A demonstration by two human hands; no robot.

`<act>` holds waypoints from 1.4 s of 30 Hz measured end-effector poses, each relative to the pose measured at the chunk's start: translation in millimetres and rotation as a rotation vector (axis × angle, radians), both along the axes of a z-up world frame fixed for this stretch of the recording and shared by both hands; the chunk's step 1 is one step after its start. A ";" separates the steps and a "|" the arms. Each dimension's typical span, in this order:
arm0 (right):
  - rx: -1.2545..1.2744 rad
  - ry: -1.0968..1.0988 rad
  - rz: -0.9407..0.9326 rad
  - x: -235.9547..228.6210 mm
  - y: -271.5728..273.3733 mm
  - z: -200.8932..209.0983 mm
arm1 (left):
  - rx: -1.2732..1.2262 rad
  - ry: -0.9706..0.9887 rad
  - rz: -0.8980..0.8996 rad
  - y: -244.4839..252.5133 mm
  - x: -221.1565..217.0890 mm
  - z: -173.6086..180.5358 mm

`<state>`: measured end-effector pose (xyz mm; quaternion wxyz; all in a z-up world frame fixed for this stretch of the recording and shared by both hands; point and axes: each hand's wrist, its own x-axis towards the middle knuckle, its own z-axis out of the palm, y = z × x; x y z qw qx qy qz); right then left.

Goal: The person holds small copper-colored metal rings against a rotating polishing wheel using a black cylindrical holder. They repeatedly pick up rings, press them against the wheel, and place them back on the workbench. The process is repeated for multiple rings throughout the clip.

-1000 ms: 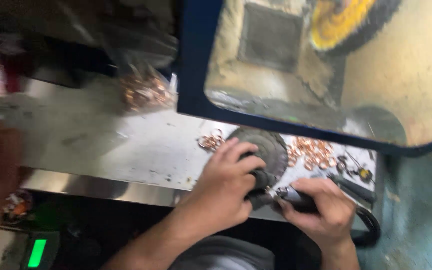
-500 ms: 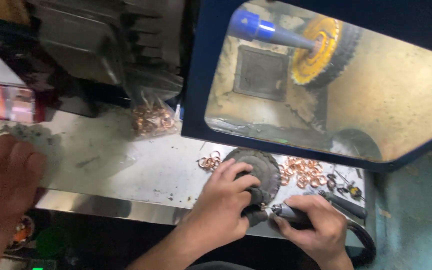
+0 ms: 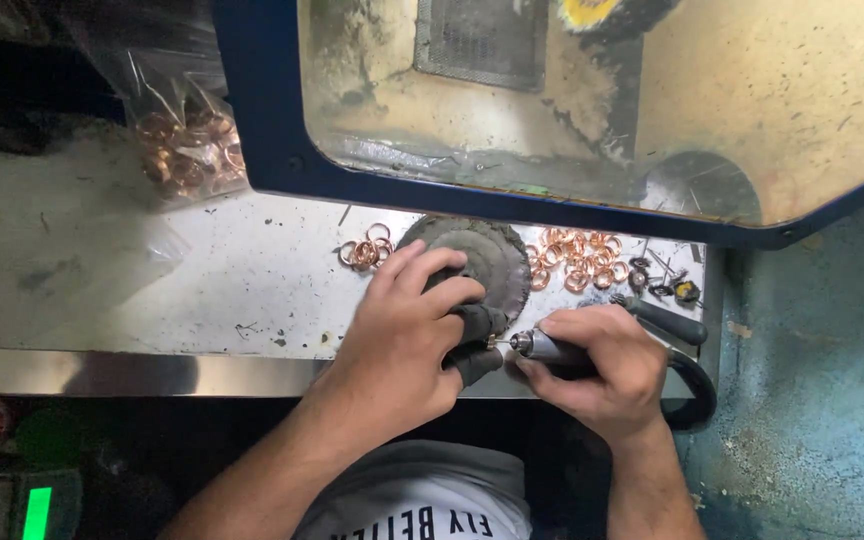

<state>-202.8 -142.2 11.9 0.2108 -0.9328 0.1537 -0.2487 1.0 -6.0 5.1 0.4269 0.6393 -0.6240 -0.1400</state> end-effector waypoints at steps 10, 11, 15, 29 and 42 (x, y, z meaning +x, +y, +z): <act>-0.041 0.035 0.006 1.3 0.6 -4.0 | 0.026 -0.021 -0.012 0.0 2.0 -5.0; -0.035 0.037 0.008 2.2 1.2 -3.1 | 0.022 -0.021 -0.011 0.2 2.0 -5.5; -0.034 0.017 0.025 4.7 1.7 -0.6 | 0.001 -0.033 -0.005 0.6 1.7 -6.3; 0.024 0.044 0.009 2.4 -0.5 -2.5 | 0.003 -0.031 -0.013 0.3 2.6 -8.9; 0.050 0.030 -0.026 3.3 0.8 -1.3 | -0.010 -0.005 -0.007 -0.4 2.9 -4.9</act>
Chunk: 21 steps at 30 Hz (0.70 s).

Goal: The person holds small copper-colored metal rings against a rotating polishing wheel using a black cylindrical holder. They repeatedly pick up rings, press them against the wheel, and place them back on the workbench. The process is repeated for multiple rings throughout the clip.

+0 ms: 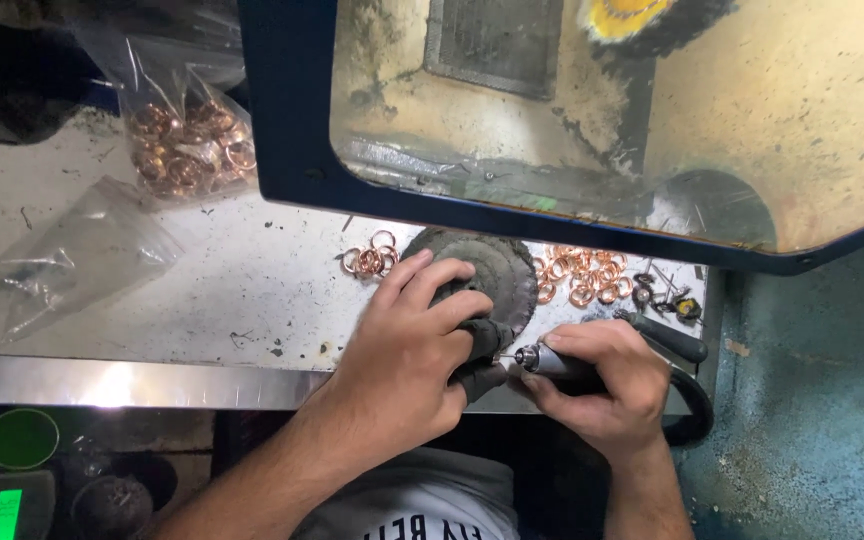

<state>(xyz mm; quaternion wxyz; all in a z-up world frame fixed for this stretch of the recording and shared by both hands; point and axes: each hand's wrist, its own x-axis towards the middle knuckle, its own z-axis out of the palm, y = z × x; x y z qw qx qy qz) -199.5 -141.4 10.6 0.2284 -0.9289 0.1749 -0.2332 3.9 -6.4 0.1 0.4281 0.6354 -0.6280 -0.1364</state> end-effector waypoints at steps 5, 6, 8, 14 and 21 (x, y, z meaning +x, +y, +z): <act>-0.015 0.014 -0.008 0.7 -0.4 1.7 | 0.018 -0.003 -0.003 -1.0 0.9 1.7; -0.007 0.017 -0.010 0.2 0.3 2.0 | 0.039 -0.002 -0.002 -0.2 0.4 1.8; -0.010 0.019 0.002 0.6 0.4 2.9 | 0.027 0.001 0.000 0.8 0.5 1.8; -0.032 0.017 0.004 1.2 0.9 1.7 | 0.022 0.030 -0.006 1.7 1.0 3.7; 0.006 0.003 -0.009 7.9 -1.0 11.0 | 0.025 0.009 0.000 -2.9 2.7 6.0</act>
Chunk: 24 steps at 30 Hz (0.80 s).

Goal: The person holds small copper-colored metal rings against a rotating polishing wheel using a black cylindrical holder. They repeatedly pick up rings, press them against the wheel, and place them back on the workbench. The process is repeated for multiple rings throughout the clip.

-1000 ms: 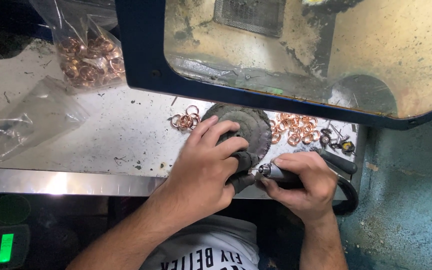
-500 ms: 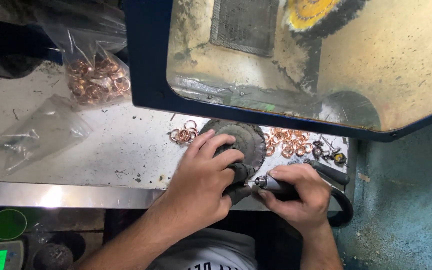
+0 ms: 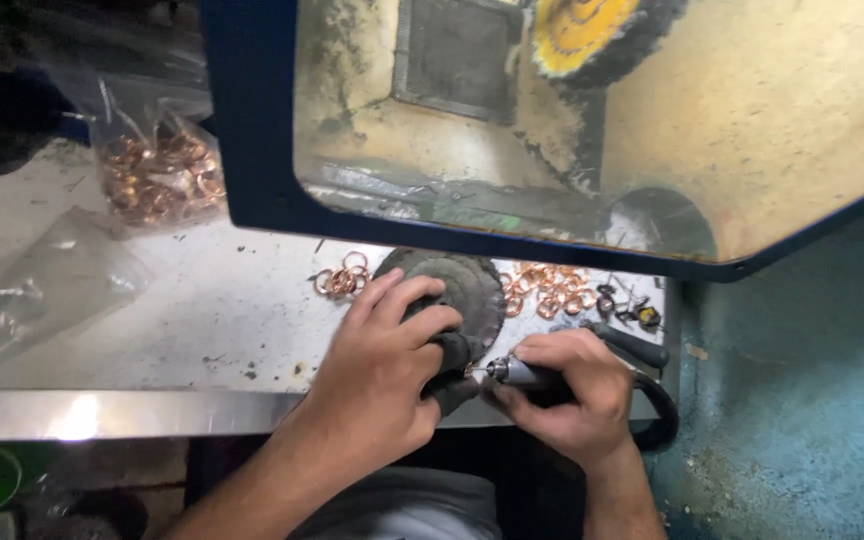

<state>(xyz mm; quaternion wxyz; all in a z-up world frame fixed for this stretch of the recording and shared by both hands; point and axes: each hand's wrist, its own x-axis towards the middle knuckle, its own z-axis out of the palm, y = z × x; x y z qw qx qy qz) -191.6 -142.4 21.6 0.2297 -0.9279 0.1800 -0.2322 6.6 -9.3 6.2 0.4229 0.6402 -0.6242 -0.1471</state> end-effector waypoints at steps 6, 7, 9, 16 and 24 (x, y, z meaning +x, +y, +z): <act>0.011 0.004 -0.027 -3.6 0.6 -3.0 | 0.018 0.005 -0.006 1.0 -3.2 -1.9; 0.014 0.005 -0.023 -2.5 0.6 -1.4 | 0.022 0.006 -0.002 0.4 -2.8 -1.7; 0.023 0.004 -0.020 -1.2 1.8 0.5 | 0.003 0.010 0.000 0.5 -2.7 -2.1; 0.015 0.004 0.008 -3.3 -0.1 -3.8 | 0.002 -0.001 0.003 0.6 -3.1 -4.0; -0.012 -0.011 0.021 -4.6 0.2 -4.8 | 0.025 -0.008 -0.007 1.9 -2.9 -3.1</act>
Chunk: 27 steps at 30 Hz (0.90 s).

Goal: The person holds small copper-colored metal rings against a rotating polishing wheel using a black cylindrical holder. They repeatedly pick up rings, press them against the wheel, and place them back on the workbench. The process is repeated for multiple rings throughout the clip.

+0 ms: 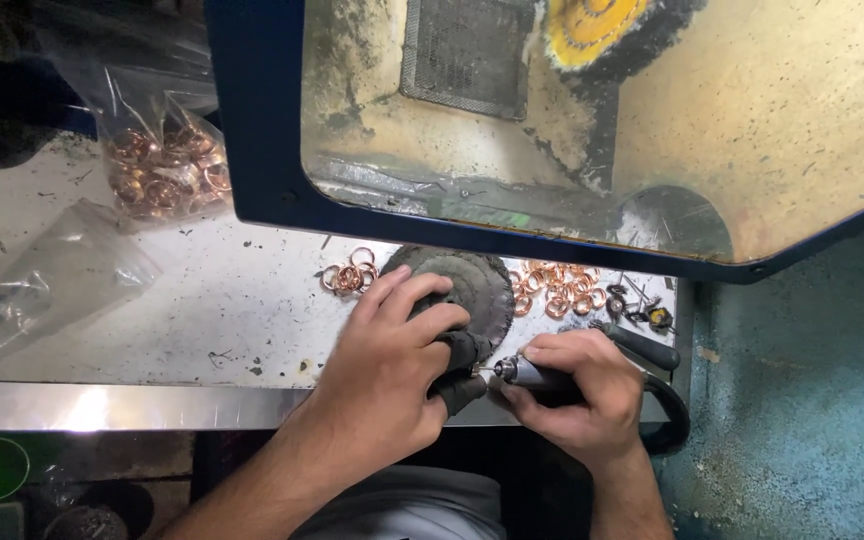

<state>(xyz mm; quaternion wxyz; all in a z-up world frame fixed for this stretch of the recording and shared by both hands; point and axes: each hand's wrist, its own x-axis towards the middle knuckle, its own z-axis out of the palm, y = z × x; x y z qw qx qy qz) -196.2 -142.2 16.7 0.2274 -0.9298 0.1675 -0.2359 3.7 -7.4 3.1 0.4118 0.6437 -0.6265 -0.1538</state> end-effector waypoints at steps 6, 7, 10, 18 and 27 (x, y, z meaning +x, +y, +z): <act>0.017 0.011 -0.043 -2.6 0.7 -4.7 | -0.008 0.016 0.005 -0.7 0.6 0.8; 0.020 0.013 -0.040 -1.6 0.6 -2.7 | -0.005 0.018 0.007 -0.7 0.3 0.1; 0.008 0.007 -0.009 0.9 1.3 0.8 | -0.018 0.017 0.005 0.0 0.4 -0.6; -0.031 0.014 -0.003 -4.7 -1.3 -10.3 | -0.007 -0.025 -0.006 -0.2 -0.2 -5.9; 0.022 0.032 -0.041 -8.4 -0.7 -11.5 | 0.002 0.004 -0.006 0.1 0.2 -3.5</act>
